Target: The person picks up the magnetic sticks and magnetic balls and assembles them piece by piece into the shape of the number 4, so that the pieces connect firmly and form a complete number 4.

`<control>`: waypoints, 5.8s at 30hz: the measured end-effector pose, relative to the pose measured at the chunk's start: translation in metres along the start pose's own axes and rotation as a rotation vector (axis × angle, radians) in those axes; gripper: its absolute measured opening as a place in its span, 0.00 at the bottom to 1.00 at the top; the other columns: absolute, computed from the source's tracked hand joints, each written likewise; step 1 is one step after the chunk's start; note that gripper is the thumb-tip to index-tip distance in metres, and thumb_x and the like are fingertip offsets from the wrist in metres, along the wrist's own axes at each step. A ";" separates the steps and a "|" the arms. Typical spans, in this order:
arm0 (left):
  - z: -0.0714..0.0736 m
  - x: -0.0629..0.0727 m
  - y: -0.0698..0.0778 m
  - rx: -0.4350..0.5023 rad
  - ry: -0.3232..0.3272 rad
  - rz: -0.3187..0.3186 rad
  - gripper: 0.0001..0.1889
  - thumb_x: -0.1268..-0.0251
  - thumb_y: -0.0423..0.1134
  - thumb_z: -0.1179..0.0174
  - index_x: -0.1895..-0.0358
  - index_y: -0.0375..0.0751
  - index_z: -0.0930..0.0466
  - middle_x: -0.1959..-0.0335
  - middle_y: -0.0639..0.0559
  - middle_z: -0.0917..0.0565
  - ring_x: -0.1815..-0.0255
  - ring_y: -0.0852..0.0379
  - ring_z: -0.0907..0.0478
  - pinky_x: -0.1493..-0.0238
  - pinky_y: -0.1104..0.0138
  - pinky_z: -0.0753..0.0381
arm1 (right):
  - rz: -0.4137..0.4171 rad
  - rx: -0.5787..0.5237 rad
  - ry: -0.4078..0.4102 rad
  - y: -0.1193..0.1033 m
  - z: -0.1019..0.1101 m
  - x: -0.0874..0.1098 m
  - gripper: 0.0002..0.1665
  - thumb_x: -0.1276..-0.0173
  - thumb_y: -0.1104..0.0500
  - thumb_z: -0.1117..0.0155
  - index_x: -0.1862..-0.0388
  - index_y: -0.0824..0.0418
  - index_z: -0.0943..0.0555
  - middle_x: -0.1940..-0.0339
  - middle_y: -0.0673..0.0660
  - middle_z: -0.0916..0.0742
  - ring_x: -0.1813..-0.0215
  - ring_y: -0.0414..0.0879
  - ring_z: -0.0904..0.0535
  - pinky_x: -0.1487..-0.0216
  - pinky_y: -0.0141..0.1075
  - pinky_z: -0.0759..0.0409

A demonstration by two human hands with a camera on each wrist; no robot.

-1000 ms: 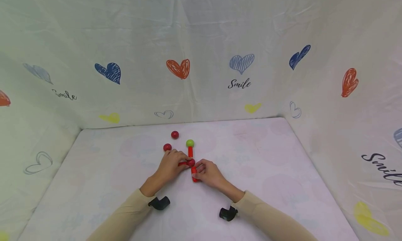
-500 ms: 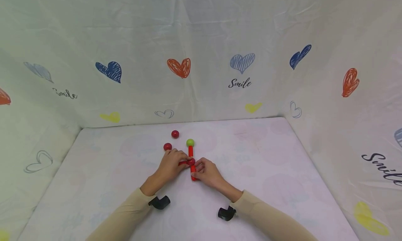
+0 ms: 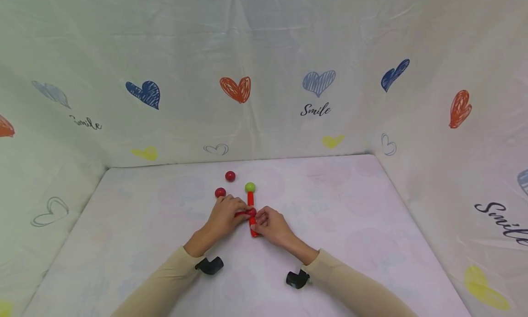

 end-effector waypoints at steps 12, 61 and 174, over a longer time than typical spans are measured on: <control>-0.005 -0.002 0.000 -0.020 0.008 0.042 0.14 0.39 0.45 0.21 0.51 0.48 0.06 0.62 0.54 0.11 0.58 0.54 0.22 0.51 0.58 0.29 | 0.032 0.078 0.143 -0.013 0.038 -0.030 0.10 0.28 0.66 0.30 0.51 0.70 0.18 0.61 0.59 0.11 0.65 0.46 0.13 0.63 0.34 0.16; -0.003 0.000 0.001 0.036 0.051 0.025 0.10 0.39 0.44 0.21 0.59 0.44 0.07 0.68 0.53 0.15 0.62 0.54 0.23 0.54 0.56 0.26 | 0.143 0.493 -0.242 -0.066 -0.025 -0.171 0.19 0.25 0.67 0.32 0.37 0.65 0.17 0.42 0.64 0.13 0.42 0.54 0.18 0.38 0.42 0.18; -0.010 0.001 -0.002 0.022 0.015 0.047 0.18 0.38 0.44 0.22 0.46 0.47 0.08 0.56 0.51 0.12 0.54 0.52 0.21 0.49 0.56 0.26 | 0.038 0.049 -0.069 -0.005 -0.005 0.042 0.16 0.34 0.64 0.24 0.52 0.65 0.20 0.57 0.55 0.12 0.57 0.47 0.15 0.58 0.30 0.17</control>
Point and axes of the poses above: each hand's wrist, its own x-axis away from the middle knuckle, its own z-axis out of the back of the hand, y = z × x, the point moved 7 cm from there along -x, towards the middle knuckle
